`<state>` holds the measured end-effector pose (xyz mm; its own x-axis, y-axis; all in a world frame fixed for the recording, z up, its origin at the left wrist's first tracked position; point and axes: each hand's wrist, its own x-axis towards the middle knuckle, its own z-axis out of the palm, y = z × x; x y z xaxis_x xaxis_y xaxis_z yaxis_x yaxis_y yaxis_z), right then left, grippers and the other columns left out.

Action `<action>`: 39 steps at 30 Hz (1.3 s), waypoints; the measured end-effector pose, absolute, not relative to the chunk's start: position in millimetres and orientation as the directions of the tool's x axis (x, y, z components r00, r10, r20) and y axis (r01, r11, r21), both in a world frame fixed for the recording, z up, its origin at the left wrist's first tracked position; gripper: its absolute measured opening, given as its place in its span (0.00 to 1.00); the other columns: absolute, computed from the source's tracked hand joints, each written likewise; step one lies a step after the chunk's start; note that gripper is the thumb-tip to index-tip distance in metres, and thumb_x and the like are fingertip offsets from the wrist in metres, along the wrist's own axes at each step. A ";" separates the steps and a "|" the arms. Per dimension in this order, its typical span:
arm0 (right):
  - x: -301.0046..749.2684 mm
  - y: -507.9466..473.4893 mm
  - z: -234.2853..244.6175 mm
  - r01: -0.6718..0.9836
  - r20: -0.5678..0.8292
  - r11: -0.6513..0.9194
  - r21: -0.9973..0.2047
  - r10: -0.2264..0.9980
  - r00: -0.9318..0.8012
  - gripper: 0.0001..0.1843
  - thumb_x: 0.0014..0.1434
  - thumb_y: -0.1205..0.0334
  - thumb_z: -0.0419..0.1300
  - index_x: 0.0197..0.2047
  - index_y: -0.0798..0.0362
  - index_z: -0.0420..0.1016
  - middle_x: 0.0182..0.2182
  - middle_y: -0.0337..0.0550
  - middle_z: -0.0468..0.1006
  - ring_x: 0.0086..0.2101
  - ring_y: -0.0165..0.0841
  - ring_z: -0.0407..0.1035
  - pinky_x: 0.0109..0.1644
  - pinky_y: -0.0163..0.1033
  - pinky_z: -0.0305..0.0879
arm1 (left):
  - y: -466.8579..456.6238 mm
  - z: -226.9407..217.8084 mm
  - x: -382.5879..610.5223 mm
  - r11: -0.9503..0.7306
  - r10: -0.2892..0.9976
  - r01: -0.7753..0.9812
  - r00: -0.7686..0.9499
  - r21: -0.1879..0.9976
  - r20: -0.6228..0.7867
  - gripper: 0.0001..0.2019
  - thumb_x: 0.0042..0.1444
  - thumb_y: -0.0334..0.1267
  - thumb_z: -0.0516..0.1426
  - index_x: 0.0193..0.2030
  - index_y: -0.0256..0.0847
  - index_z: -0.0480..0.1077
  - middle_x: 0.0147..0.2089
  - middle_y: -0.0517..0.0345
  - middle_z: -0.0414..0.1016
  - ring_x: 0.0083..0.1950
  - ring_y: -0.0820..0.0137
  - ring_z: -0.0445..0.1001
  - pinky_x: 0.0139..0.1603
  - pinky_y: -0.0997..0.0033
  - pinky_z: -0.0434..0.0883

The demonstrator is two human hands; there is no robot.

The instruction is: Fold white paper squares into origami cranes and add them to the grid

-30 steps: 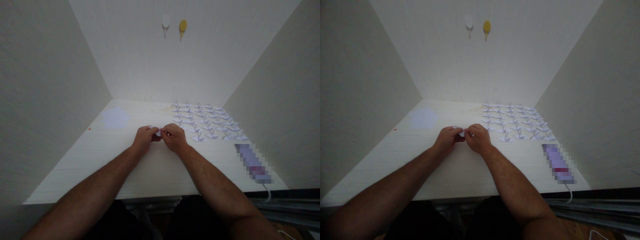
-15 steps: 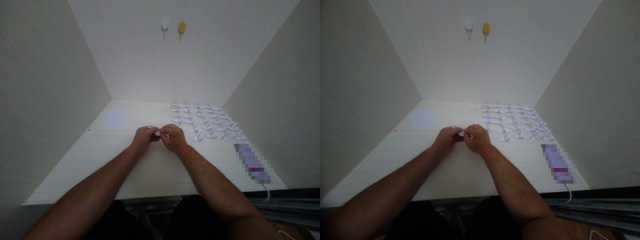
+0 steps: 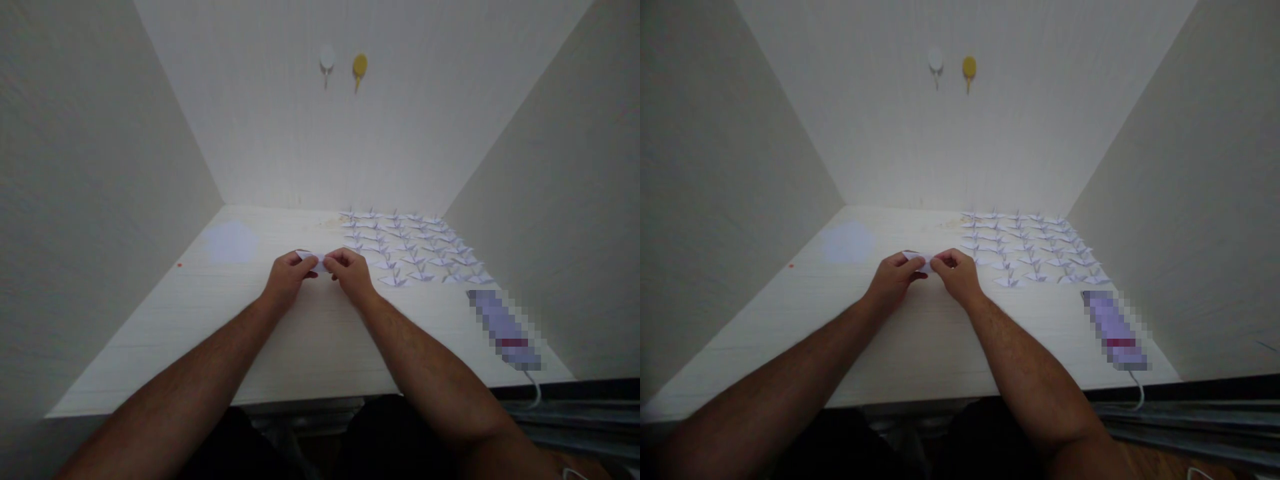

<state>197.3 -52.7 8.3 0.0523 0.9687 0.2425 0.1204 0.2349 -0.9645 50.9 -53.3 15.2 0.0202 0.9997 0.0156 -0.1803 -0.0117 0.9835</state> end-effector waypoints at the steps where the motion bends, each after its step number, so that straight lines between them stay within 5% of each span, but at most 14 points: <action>1: 197.2 -52.7 9.2 0.109 0.218 0.214 -0.971 0.976 0.028 0.11 0.48 0.54 0.65 0.27 0.53 0.74 0.21 0.36 0.74 0.22 0.27 0.65 0.25 0.33 0.63 | -53.1 14.9 50.5 -0.021 0.999 -0.163 0.023 0.986 0.025 0.12 0.43 0.43 0.66 0.30 0.35 0.76 0.33 0.53 0.78 0.34 0.69 0.74 0.37 0.70 0.72; 26: 197.5 -54.9 6.1 0.003 0.193 0.193 -0.981 0.980 -0.045 0.09 0.46 0.57 0.66 0.24 0.53 0.73 0.17 0.33 0.69 0.21 0.26 0.60 0.26 0.34 0.55 | -52.2 12.0 50.6 0.022 0.999 -0.243 0.034 0.970 -0.014 0.11 0.39 0.38 0.68 0.26 0.34 0.74 0.26 0.57 0.75 0.29 0.72 0.72 0.34 0.70 0.70; 39: 196.8 -55.5 5.9 0.070 0.192 0.194 -0.978 0.981 -0.034 0.11 0.46 0.54 0.65 0.26 0.52 0.73 0.20 0.35 0.71 0.22 0.27 0.62 0.27 0.34 0.58 | -51.6 11.4 50.1 0.022 1.000 -0.236 0.027 0.972 -0.016 0.10 0.41 0.38 0.68 0.27 0.35 0.74 0.27 0.57 0.75 0.29 0.72 0.72 0.34 0.70 0.71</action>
<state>196.8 -55.5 5.9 -0.0340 0.9807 0.1924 0.0703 0.1944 -0.9784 50.1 -51.6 11.4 0.0266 0.9995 -0.0159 -0.2360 0.0218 0.9715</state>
